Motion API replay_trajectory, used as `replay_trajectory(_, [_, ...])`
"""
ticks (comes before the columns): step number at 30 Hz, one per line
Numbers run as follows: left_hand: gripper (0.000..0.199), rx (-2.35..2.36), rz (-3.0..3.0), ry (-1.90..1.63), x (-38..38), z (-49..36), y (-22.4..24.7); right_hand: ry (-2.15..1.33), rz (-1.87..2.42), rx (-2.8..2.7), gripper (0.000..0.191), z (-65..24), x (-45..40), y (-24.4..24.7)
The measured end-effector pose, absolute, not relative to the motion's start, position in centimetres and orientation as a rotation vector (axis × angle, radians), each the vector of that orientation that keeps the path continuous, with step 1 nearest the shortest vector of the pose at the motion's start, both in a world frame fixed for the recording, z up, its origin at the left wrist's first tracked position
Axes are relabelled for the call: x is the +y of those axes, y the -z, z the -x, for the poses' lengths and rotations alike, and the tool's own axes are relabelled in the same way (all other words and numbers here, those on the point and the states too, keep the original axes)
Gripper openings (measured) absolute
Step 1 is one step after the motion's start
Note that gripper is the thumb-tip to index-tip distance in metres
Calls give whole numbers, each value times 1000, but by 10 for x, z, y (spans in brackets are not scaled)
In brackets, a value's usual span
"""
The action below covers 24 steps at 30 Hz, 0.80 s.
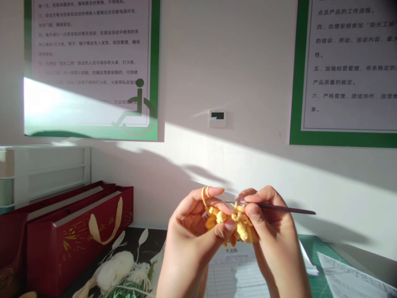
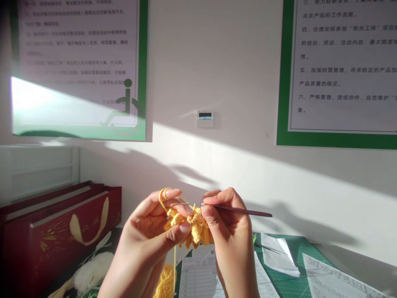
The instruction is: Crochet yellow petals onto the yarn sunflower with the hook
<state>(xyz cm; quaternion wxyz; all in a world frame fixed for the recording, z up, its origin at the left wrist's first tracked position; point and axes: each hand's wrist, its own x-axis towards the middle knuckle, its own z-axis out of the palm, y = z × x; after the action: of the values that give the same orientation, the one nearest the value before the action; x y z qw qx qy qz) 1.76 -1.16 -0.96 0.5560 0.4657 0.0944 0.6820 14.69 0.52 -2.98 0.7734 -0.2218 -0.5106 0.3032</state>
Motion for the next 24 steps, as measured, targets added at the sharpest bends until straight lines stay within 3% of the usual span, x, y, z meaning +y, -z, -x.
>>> replay_trajectory(10, [28, 321, -1437, -1664, -18, -21, 14, -585, 416, -1084, 26, -149, 15, 35])
replay_trajectory(15, [37, 413, -1672, -1680, -15, -21, 19, -699, 389, -1093, 28, -151, 9, 31])
replay_trajectory(24, [27, 348, -1491, -1896, -16, -38, 22, -604, 414, -1162, 21, -147, 10, 32])
